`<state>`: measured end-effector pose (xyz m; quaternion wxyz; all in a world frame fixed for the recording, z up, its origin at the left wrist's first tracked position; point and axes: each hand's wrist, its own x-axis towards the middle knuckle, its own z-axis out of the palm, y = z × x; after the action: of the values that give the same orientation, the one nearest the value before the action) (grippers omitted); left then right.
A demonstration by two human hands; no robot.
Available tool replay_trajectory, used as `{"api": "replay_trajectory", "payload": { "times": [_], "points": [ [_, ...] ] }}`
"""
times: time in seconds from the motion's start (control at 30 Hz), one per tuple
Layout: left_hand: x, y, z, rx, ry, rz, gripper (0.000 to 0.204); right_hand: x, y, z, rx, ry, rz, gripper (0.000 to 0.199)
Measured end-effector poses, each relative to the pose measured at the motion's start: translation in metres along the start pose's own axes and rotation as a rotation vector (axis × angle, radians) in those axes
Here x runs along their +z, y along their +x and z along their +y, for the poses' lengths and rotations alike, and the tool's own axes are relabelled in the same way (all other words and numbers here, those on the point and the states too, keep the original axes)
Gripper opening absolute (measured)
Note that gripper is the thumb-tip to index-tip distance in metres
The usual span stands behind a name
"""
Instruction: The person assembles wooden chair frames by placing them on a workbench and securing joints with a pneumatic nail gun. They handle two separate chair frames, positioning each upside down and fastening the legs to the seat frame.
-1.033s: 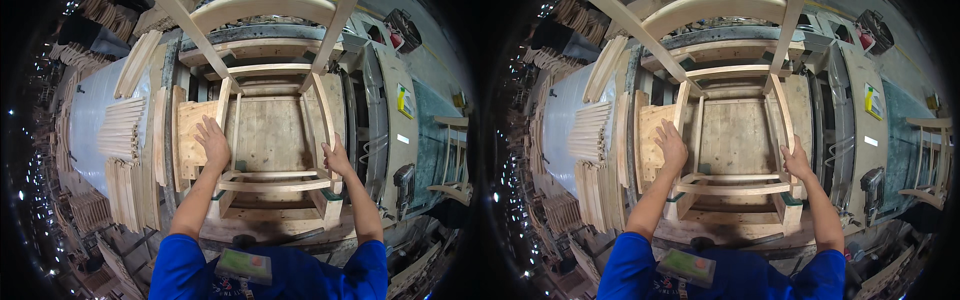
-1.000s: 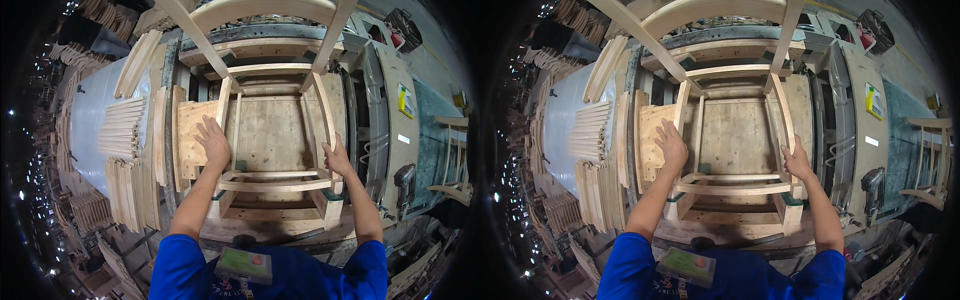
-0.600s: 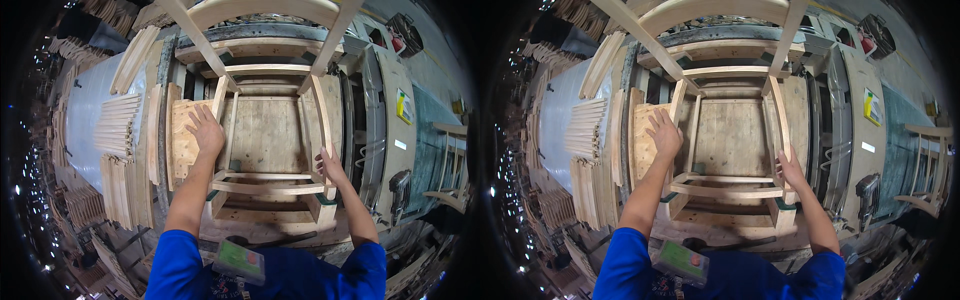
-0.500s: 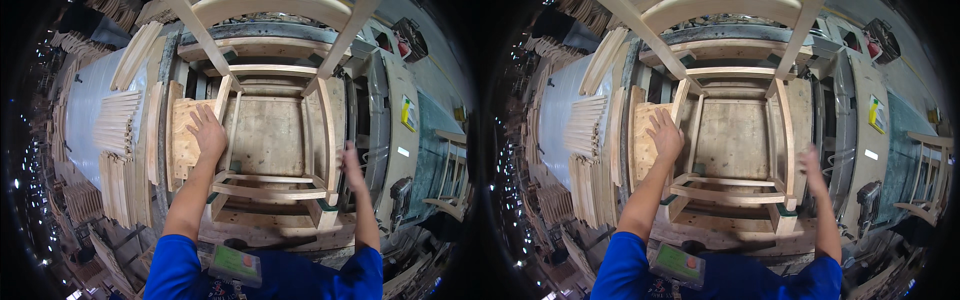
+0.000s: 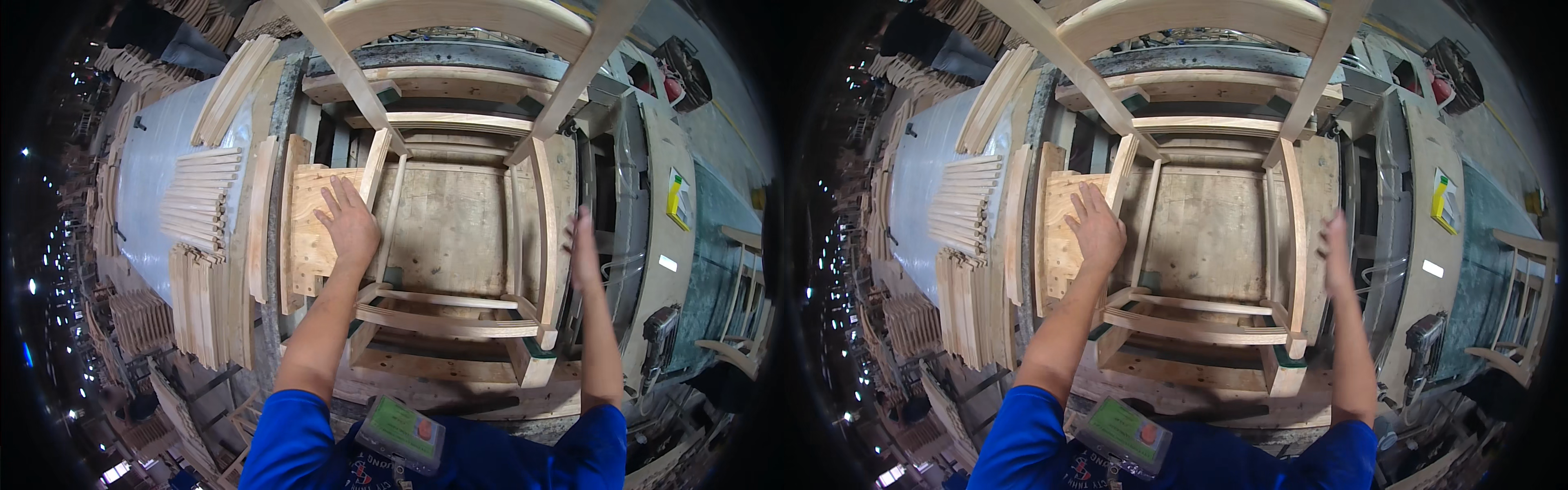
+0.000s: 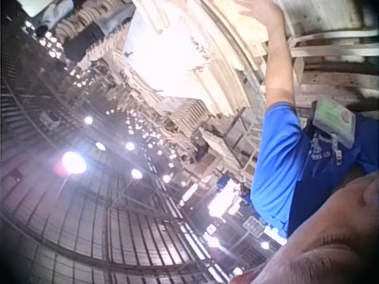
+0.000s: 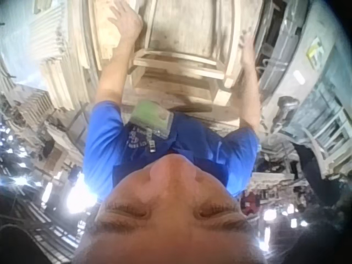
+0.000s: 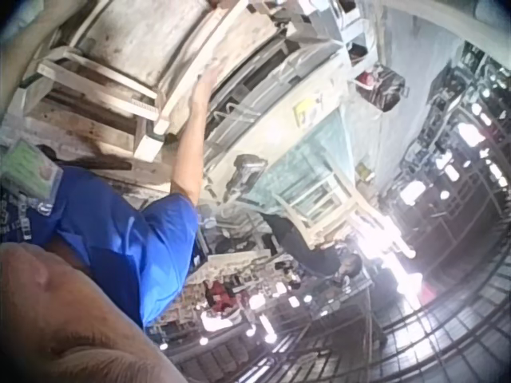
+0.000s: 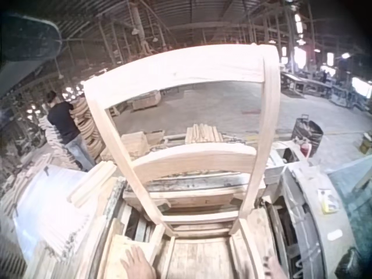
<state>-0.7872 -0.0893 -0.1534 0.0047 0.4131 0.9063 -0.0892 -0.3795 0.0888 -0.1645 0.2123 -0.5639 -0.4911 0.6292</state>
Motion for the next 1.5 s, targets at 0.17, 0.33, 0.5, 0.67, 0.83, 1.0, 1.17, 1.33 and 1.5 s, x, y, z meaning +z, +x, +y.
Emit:
{"api": "replay_trajectory", "payload": {
  "times": [0.17, 0.33, 0.5, 0.67, 0.83, 1.0, 1.17, 1.33, 1.5],
  "points": [
    [-0.009, 0.008, 0.012, 0.021, -0.067, 0.012, 0.095, 0.041, 0.064, -0.041, -0.130, -0.226, 0.055, 0.088],
    [-0.013, 0.005, 0.010, -0.134, -0.145, -0.009, 0.100, 0.071, 0.061, -0.042, -0.217, -0.362, 0.073, 0.082],
    [-0.021, 0.031, 0.027, -0.153, -0.171, -0.036, 0.101, 0.044, 0.035, -0.034, -0.392, -0.616, 0.268, 0.066],
    [-0.010, 0.019, 0.004, -0.207, -0.148, -0.022, 0.100, -0.029, -0.130, -0.046, -0.250, -1.214, 0.276, 0.043],
    [-0.019, 0.026, 0.016, -0.166, -0.189, -0.009, 0.100, -0.159, -0.308, 0.028, 0.406, -1.811, 0.272, 0.028],
    [-0.018, 0.021, 0.004, -0.178, -0.227, 0.031, 0.099, -0.140, -0.315, 0.050, 0.193, -1.696, 0.600, 0.014],
    [-0.014, 0.025, 0.008, -0.165, -0.252, 0.051, 0.099, -0.150, -0.312, 0.043, 0.285, -1.664, 0.513, 0.019],
    [-0.008, 0.025, 0.005, -0.167, -0.212, 0.067, 0.099, -0.142, -0.310, 0.043, 0.235, -1.647, 0.532, 0.026],
    [-0.012, 0.024, 0.008, -0.168, -0.219, 0.040, 0.099, -0.132, -0.311, 0.036, 0.270, -1.601, 0.574, 0.028]
  ]
}}
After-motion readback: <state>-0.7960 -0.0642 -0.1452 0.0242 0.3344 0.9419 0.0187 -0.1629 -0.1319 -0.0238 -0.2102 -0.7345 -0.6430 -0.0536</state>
